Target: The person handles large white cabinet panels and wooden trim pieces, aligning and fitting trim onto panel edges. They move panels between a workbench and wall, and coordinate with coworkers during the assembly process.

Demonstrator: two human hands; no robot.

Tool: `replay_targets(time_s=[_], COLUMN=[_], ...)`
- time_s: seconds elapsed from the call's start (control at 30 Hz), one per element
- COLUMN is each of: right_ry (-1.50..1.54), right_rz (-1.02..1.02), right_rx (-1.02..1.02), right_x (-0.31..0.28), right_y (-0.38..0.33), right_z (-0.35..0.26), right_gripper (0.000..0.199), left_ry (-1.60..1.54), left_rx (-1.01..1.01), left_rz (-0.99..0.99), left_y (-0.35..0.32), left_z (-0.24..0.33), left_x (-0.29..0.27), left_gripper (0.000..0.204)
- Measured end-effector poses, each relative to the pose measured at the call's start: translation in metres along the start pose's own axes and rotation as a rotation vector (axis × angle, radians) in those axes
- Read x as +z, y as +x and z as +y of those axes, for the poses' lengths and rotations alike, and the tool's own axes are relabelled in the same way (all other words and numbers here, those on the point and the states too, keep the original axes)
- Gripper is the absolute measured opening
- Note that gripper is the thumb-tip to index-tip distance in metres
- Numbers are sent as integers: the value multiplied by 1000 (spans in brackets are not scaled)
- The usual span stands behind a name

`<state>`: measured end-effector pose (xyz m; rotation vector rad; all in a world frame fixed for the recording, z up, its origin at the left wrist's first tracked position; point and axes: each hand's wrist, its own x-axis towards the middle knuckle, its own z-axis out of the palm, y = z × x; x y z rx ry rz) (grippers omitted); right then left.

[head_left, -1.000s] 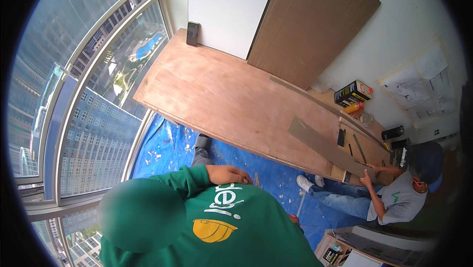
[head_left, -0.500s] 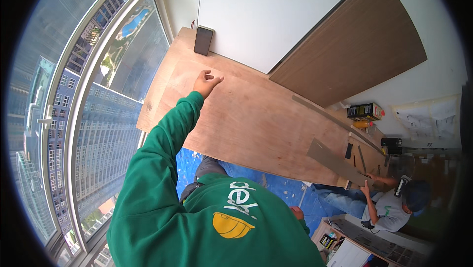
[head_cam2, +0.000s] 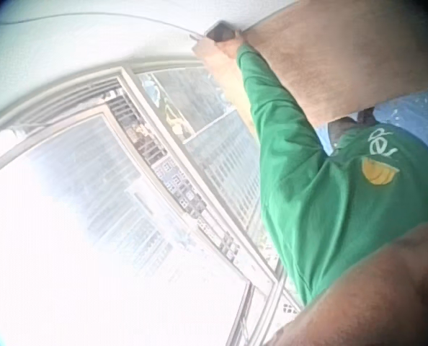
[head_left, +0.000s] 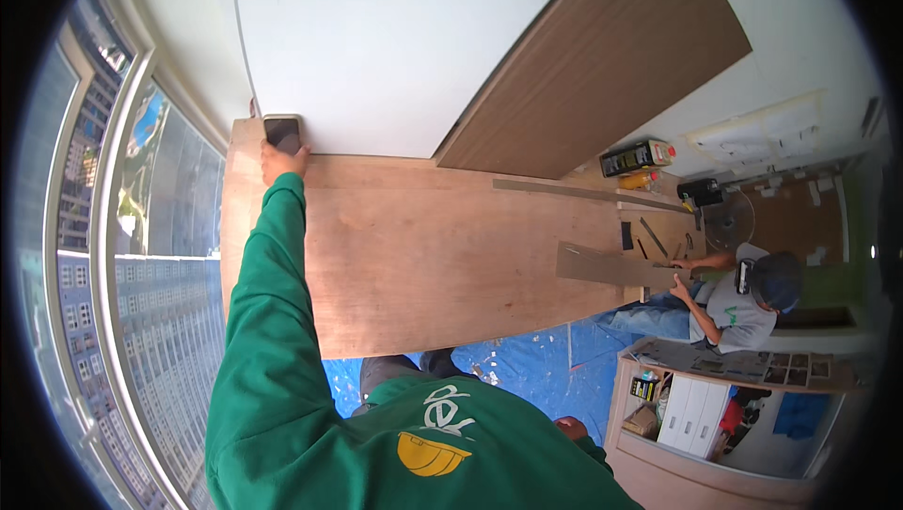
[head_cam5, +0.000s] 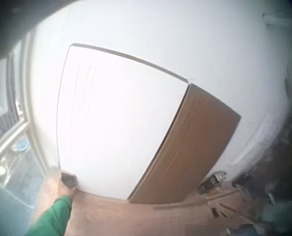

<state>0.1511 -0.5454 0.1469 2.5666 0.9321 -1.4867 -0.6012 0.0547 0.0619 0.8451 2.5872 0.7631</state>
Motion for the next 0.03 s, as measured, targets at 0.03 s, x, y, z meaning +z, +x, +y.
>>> replay_targets(time_s=[0.03], right_ry=[0], right_rz=[54], right_rx=[39], right_x=[13], right_y=[-2], right_z=[0], right_gripper=[37], left_ry=[-70], left_rx=[132], left_rz=[-24], left_y=[-5], left_z=[74], left_x=[32], left_gripper=[117])
